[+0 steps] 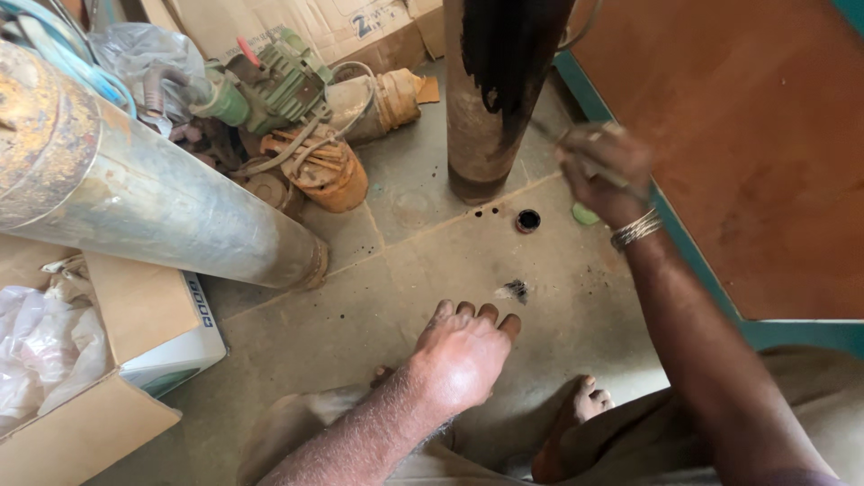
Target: The person sits on the workshop floor and mixes black paint with thinner in a small can, stirring with a stick and pouring liquid from a bottle. They then use a paintbrush to apply black paint to the body of a metal pump cylinder, dipping the brush into the can repeatedly and coating different sections of the pump.
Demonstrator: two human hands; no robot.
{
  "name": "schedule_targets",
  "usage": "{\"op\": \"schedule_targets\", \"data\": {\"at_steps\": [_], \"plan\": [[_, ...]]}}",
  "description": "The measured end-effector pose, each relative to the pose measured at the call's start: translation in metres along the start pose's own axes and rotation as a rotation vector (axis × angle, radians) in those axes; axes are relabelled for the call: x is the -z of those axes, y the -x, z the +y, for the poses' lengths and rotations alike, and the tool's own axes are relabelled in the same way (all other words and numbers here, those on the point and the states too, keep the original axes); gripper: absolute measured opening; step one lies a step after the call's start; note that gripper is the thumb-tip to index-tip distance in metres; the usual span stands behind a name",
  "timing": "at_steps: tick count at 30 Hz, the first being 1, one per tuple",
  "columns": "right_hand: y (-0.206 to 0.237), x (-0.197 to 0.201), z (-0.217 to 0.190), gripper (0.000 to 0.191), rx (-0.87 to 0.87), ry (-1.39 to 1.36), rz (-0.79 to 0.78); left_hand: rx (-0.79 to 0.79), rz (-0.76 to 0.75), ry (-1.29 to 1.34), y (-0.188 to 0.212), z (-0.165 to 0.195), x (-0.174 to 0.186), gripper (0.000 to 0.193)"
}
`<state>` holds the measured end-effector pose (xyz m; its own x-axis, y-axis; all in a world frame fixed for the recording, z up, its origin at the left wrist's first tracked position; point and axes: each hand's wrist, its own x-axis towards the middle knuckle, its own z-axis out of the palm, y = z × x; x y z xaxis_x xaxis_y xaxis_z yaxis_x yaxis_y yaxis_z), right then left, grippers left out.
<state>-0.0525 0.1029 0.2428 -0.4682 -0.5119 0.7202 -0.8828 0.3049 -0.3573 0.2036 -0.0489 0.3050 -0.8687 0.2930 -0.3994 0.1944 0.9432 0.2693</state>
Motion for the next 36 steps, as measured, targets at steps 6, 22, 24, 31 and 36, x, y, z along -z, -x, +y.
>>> {"op": "schedule_targets", "data": {"at_steps": [6, 22, 24, 31, 36], "plan": [[0.011, 0.001, 0.005, 0.006, -0.195, 0.023, 0.255, 0.005, -0.026, -0.015, -0.003, 0.001, 0.003, 0.067], [-0.029, 0.010, -0.004, 0.020, -0.235, -0.147, 0.261, 0.010, -0.022, 0.005, -0.001, 0.001, 0.009, 0.071], [-0.022, -0.002, -0.004, 0.018, -0.425, 0.008, 0.034, 0.008, -0.031, -0.002, -0.001, 0.003, 0.009, 0.071], [-0.046, -0.006, 0.029, 0.019, -0.412, -0.135, 0.212, -0.030, 0.052, 0.024, 0.007, -0.002, 0.005, 0.074], [-0.025, 0.018, 0.037, 0.022, -0.303, -0.345, 0.293, 0.001, 0.002, 0.033, 0.005, -0.004, 0.009, 0.077]]}}
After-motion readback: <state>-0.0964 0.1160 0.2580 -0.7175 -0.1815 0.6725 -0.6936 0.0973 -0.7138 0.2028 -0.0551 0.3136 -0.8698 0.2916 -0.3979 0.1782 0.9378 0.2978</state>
